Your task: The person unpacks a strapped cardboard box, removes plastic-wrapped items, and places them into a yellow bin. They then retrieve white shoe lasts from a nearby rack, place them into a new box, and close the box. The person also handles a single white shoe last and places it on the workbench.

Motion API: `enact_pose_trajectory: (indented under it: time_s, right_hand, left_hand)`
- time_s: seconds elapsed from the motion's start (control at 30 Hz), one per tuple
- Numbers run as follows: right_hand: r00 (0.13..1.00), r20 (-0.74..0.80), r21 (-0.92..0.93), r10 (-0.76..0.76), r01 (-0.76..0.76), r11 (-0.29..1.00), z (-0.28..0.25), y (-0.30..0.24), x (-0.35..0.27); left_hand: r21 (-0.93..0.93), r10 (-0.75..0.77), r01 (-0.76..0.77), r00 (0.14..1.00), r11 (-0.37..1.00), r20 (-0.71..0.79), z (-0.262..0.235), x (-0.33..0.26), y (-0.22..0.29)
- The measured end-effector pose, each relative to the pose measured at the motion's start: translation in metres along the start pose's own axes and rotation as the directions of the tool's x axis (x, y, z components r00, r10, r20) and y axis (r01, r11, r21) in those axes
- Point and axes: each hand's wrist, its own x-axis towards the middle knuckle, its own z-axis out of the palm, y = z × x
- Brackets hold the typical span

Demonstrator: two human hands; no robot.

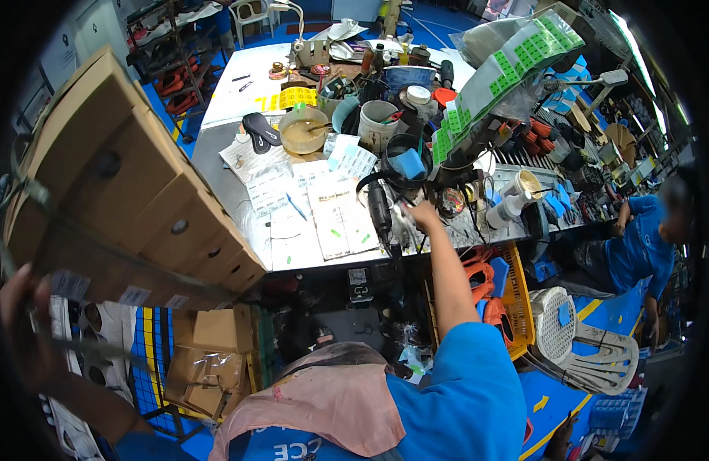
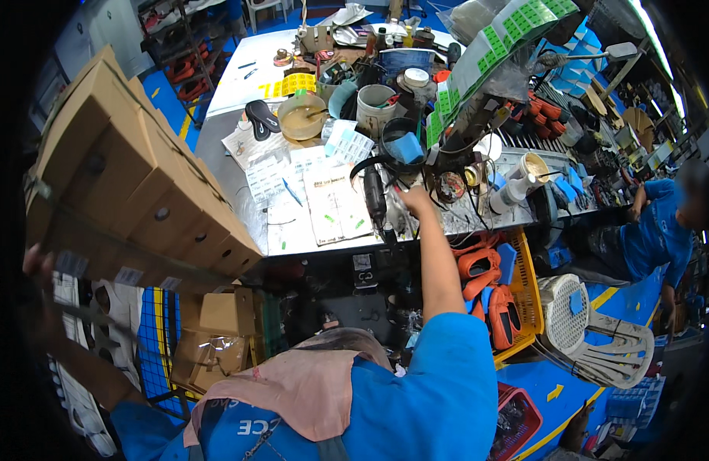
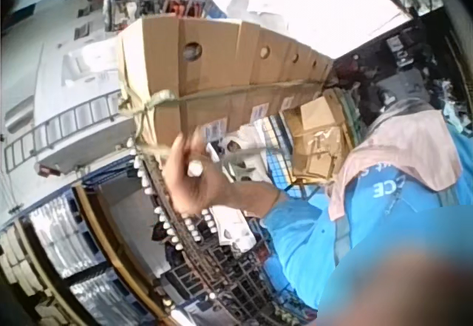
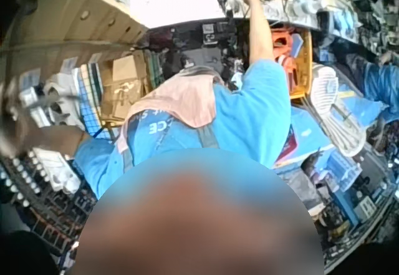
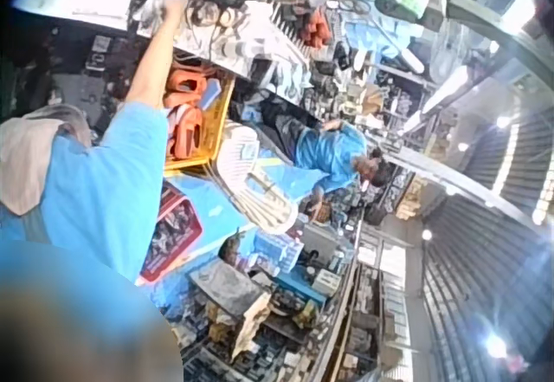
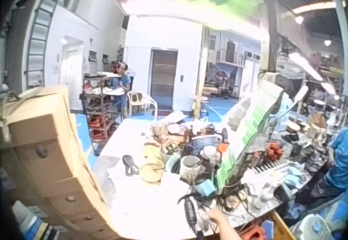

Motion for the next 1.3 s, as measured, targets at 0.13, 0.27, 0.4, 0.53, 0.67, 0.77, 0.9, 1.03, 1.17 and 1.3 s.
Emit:
enact_pose_trajectory:
  time_s: [0.13, 0.27, 0.4, 0.53, 0.67, 0.77, 0.9, 1.03, 1.17, 1.3]
  right_hand:
    - [0.965, 0.259, 0.286, -0.034, -0.043, 0.957, -0.028, 0.003, -0.02]
    - [0.99, -0.08, -0.207, -0.115, 0.096, 0.974, -0.047, 0.003, -0.106]
    - [0.956, 0.049, 0.57, -0.288, 0.21, 0.794, -0.063, -0.059, -0.216]
    - [0.669, 0.118, 0.842, -0.734, 0.325, 0.431, -0.055, -0.151, -0.298]
    - [0.149, 0.382, 0.712, -0.912, 0.582, 0.393, -0.027, -0.226, -0.343]
    - [0.036, 0.381, 0.674, -0.924, 0.673, 0.304, -0.017, -0.264, -0.366]
    - [0.181, 0.369, 0.805, -0.912, 0.429, 0.41, -0.014, -0.287, -0.391]
    - [0.251, 0.262, 0.859, -0.932, 0.38, 0.343, -0.008, -0.268, -0.385]
    - [0.578, -0.149, 0.96, -0.802, 0.28, 0.023, 0.025, -0.23, -0.323]
    - [0.677, -0.459, 0.205, -0.575, 0.71, 0.674, 0.08, -0.189, -0.212]
  left_hand:
    - [-0.012, 0.011, -0.009, 0.975, 1.0, 0.223, 0.014, -0.023, 0.004]
    - [-0.733, -0.26, 0.291, 0.952, 0.615, 0.16, 0.012, -0.034, 0.016]
    - [-0.674, -0.573, 0.517, 0.802, 0.527, 0.167, -0.003, -0.052, 0.03]
    - [-0.656, -0.601, 0.604, 0.75, 0.452, 0.277, -0.017, -0.07, 0.036]
    - [-0.61, -0.577, 0.552, 0.796, 0.569, 0.183, -0.035, -0.083, 0.042]
    - [-0.593, -0.574, 0.568, 0.792, 0.57, 0.207, -0.046, -0.085, 0.05]
    - [-0.501, -0.59, 0.629, 0.764, 0.594, 0.259, -0.052, -0.089, 0.052]
    - [-0.291, -0.586, 0.585, 0.805, 0.757, 0.092, -0.062, -0.122, 0.017]
    - [0.421, -0.722, 0.644, 0.691, 0.639, 0.039, -0.079, -0.202, -0.041]
    - [0.917, -0.898, 0.119, -0.19, 0.38, 0.397, -0.085, -0.262, -0.064]
